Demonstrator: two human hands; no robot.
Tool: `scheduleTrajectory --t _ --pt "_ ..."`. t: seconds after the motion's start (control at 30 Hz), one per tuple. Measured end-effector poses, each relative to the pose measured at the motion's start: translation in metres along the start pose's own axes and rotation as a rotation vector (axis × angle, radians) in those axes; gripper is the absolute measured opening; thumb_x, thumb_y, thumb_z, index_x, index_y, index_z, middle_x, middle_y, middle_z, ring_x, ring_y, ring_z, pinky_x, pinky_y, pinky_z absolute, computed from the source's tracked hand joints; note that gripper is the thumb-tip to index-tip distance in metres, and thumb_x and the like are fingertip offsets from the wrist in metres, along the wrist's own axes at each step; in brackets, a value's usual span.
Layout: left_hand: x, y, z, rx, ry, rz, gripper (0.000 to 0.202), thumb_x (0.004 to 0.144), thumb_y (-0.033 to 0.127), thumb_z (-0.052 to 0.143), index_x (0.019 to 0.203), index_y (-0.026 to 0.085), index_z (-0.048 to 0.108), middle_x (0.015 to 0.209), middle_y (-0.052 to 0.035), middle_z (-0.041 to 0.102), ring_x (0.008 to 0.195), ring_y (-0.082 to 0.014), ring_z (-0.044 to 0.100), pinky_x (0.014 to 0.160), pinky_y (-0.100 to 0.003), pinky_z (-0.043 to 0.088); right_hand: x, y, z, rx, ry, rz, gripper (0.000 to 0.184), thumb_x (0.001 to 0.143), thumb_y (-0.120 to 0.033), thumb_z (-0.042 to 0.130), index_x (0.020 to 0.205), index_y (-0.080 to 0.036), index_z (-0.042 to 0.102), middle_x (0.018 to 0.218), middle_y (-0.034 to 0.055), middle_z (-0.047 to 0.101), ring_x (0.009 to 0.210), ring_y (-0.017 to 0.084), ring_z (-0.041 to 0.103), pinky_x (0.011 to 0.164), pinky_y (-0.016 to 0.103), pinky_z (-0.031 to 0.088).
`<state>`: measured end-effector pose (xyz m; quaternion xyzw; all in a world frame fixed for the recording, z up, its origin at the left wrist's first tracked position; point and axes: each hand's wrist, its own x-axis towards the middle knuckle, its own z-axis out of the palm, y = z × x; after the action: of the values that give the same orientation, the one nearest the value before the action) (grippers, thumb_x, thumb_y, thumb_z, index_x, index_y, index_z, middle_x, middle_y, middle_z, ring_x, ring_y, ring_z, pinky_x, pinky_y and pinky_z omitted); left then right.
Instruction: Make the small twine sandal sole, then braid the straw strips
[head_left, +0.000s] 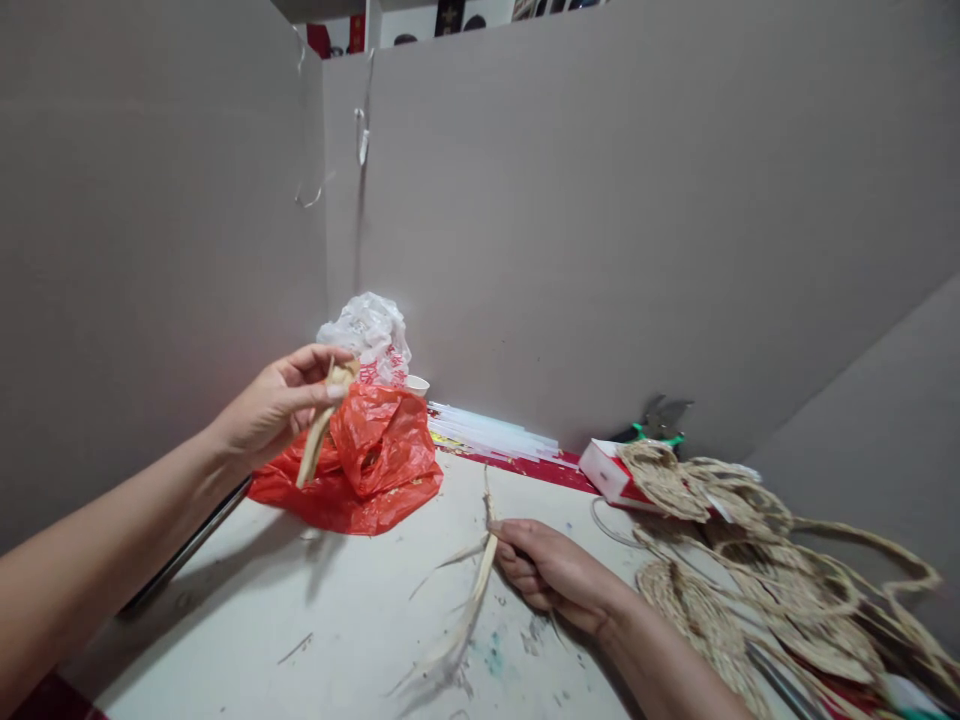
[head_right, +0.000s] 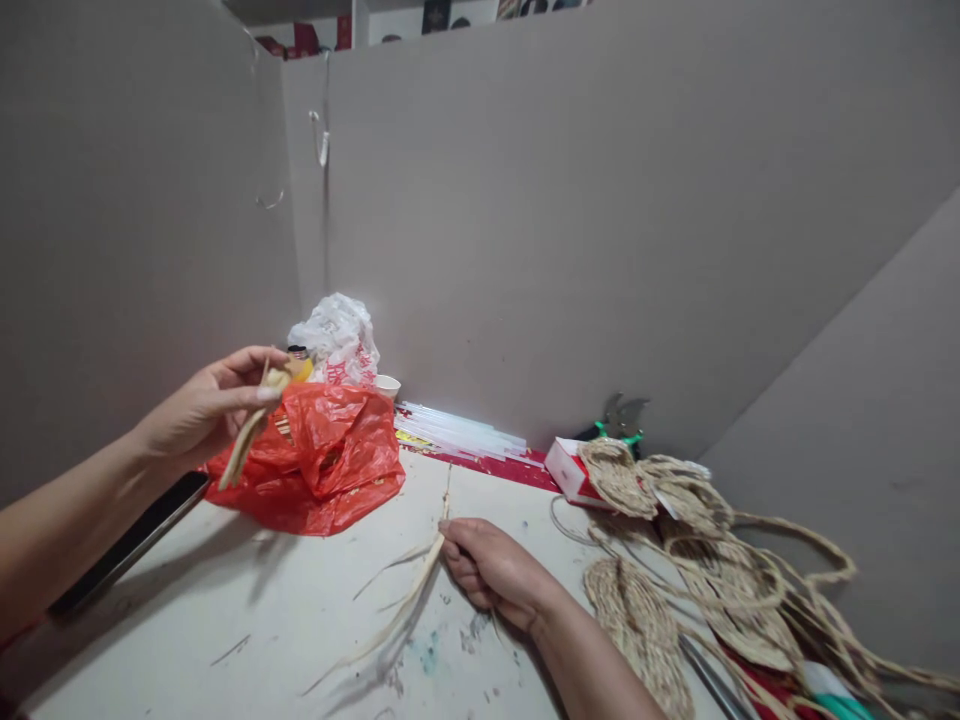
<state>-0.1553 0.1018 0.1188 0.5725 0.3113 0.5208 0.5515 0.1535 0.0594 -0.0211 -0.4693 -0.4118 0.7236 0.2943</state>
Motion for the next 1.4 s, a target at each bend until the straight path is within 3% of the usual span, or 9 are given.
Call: scheduleTrajectory --t 0.37,0.5,0.6,0.77,0.97,1.1,1.2,1.3,1.4 --pt "0.013 -0.111 0.078 -0.093 -0.286 -0.37 0.03 0.065 0.023 0.075 0.092 0.017 0.063 0.085 -0.0011 0.062 0.071 -0.0085 0.056 0.062 -0.019 0.041 0.0 -0.003 -0.001 0.024 0.034 -0.013 0.032 0.081 -0.037 0.054 0.059 -0.02 0.038 0.042 -0.0115 0.028 0.036 0.003 0.011 0.032 0.016 0.007" --pt "0.016 -0.133 0.089 -0.114 -0.332 -0.379 0.043 0.06 0.017 0.074 0.101 0.018 0.061 0.086 -0.001 0.061 0.071 -0.0093 0.056 0.061 -0.02 0.04 -0.001 -0.004 -0.003 0.045 0.007 -0.023 0.025 0.081 -0.037 0.055 0.067 -0.016 0.05 0.043 -0.0125 0.025 0.037 0.003 0.01 0.033 0.016 0.006" --pt "0.014 -0.144 0.094 -0.109 -0.338 -0.405 0.046 0.058 0.015 0.073 0.102 0.018 0.059 0.071 0.0045 0.055 0.057 -0.0062 0.05 0.053 -0.019 0.036 -0.001 -0.004 -0.004 0.06 -0.011 -0.032 0.025 0.082 -0.037 0.055 0.075 -0.013 0.058 0.044 -0.0128 0.023 0.038 0.003 0.009 0.033 0.015 0.006" --pt "0.009 -0.158 0.099 -0.03 -0.3 -0.48 0.04 0.057 0.022 0.076 0.091 0.015 0.056 0.056 0.0068 0.051 0.044 -0.0049 0.043 0.045 -0.018 0.032 -0.002 -0.004 -0.005 0.067 -0.015 -0.043 0.027 0.082 -0.036 0.055 0.083 -0.011 0.062 0.045 -0.0124 0.023 0.04 0.004 0.008 0.034 0.015 0.006" --pt "0.012 -0.144 0.085 0.086 -0.224 -0.412 0.032 0.065 0.041 0.073 0.075 0.014 0.058 0.053 0.0044 0.055 0.042 -0.0071 0.048 0.045 -0.021 0.041 -0.002 -0.004 -0.006 0.045 -0.018 -0.034 0.03 0.082 -0.037 0.056 0.086 -0.009 0.065 0.045 -0.0124 0.024 0.039 0.003 0.01 0.034 0.016 0.007" --pt "0.011 -0.118 0.059 0.132 -0.142 -0.29 0.032 0.067 0.039 0.072 0.087 0.015 0.063 0.071 0.0003 0.065 0.053 -0.0073 0.055 0.057 -0.022 0.047 -0.002 -0.004 -0.006 0.041 -0.023 -0.035 0.032 0.083 -0.038 0.056 0.086 -0.008 0.065 0.045 -0.0122 0.024 0.039 0.003 0.01 0.033 0.016 0.007" --pt "0.003 -0.108 0.035 0.233 -0.225 -0.388 0.04 0.067 0.036 0.071 0.1 0.016 0.061 0.072 -0.0005 0.065 0.057 -0.0112 0.059 0.059 -0.024 0.048 -0.002 -0.003 -0.007 0.045 -0.02 -0.022 0.03 0.083 -0.036 0.055 0.085 -0.008 0.065 0.046 -0.0119 0.024 0.039 0.003 0.01 0.034 0.016 0.006" --pt "-0.01 -0.101 0.016 0.538 -0.416 -0.508 0.037 0.07 0.038 0.066 0.1 0.017 0.062 0.063 0.0008 0.062 0.051 -0.0144 0.058 0.049 -0.023 0.041 -0.002 -0.003 -0.005 0.052 -0.008 -0.014 0.028 0.083 -0.036 0.055 0.083 -0.009 0.064 0.046 -0.0118 0.023 0.039 0.003 0.009 0.034 0.016 0.005" --pt "-0.018 -0.088 0.01 0.979 -0.339 -0.272 0.025 0.077 0.038 0.057 0.09 0.02 0.068 0.062 0.0003 0.061 0.05 -0.013 0.054 0.047 -0.021 0.033 -0.003 -0.004 -0.003 0.052 0.005 -0.008 0.029 0.083 -0.036 0.054 0.081 -0.009 0.064 0.045 -0.0114 0.025 0.039 0.003 0.01 0.034 0.016 0.005"
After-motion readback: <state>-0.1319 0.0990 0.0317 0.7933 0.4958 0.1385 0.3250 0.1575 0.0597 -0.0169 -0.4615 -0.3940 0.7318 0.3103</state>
